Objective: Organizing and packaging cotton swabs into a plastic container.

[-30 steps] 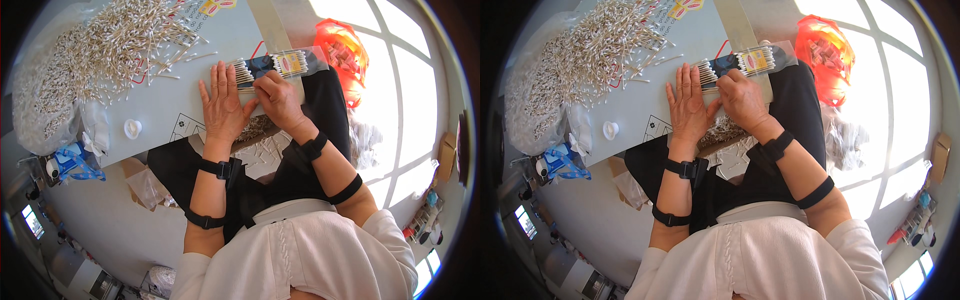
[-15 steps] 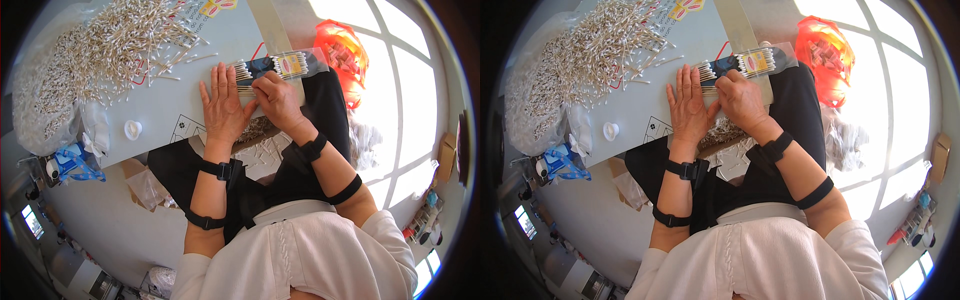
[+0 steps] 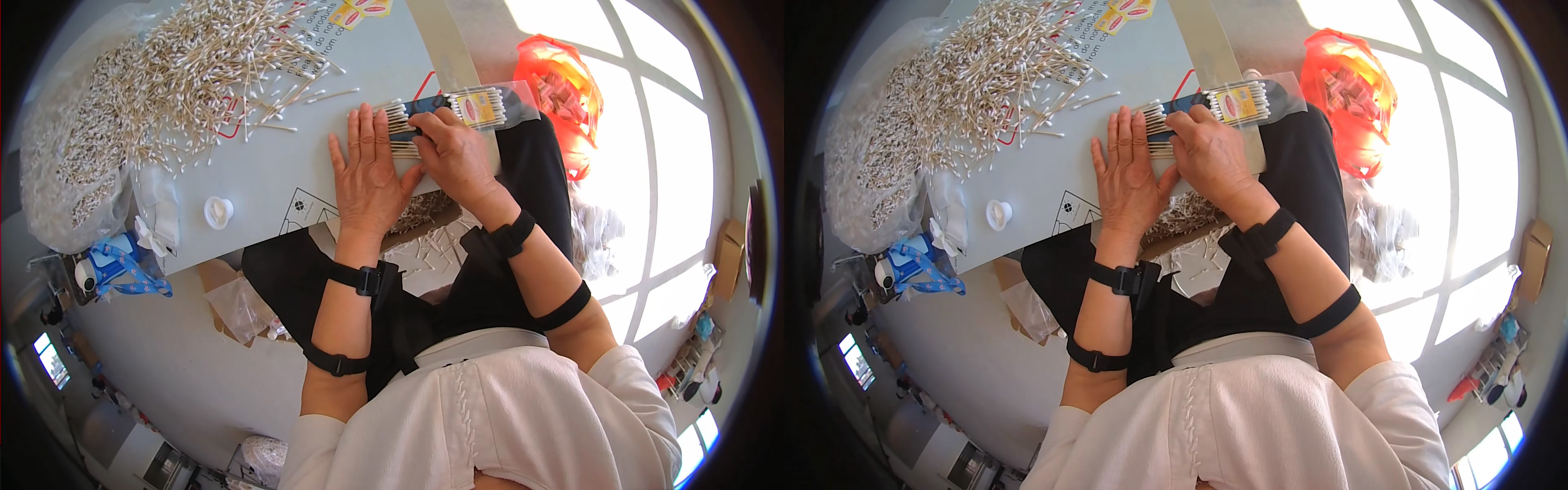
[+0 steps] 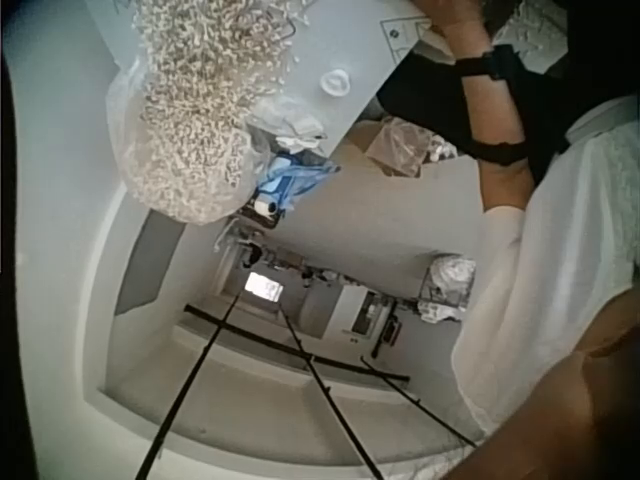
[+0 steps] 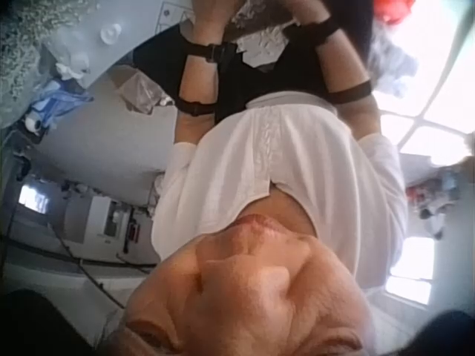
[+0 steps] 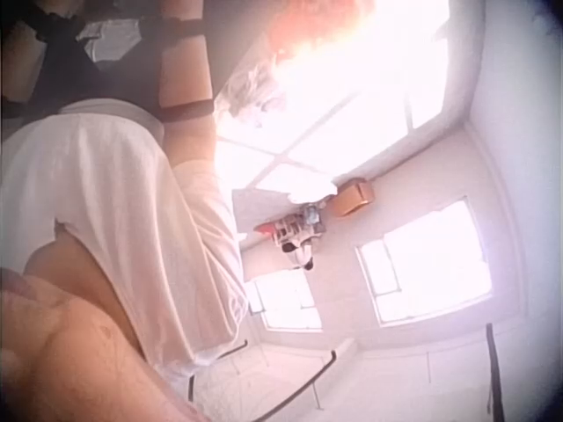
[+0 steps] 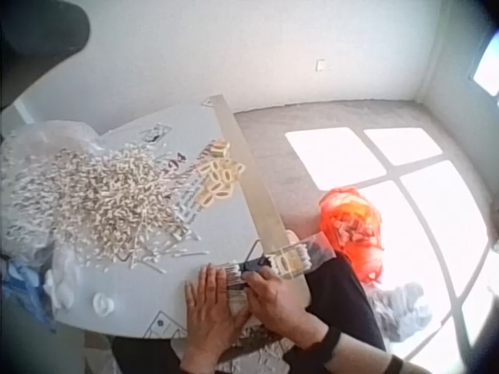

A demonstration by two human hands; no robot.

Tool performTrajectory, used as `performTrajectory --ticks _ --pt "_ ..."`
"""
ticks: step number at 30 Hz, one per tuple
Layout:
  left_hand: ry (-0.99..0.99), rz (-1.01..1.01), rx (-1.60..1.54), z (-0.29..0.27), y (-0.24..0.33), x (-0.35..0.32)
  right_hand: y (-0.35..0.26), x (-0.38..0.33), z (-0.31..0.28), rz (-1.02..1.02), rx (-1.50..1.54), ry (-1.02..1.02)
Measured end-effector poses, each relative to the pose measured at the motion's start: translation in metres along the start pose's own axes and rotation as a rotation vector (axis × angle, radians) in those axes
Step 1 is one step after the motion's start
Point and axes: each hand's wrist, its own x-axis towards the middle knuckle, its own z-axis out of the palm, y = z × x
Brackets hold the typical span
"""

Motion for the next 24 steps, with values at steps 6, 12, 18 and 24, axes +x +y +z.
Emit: performTrajectory --ticks 6,12,18,24 --pt "-0.009 0.002 -0.020 0.000 -0.001 0.000 0.000 0.003 0.000 -0.007 -0.020 -0.056" --pt "-0.019 -0.010 0.003 0.000 0.000 0.000 -0.004 0.015 0.000 0.004 -0.003 -0.012" --pt "-0.005 -0.007 -0.007 0.001 -0.001 0.000 -0.003 0.017 0.001 -0.005 -0.059 -0.029" --pt "-0.018 -0.010 -0.001 0.000 -0.001 0.000 -0.004 0.014 0.002 0.025 -0.061 -0.079"
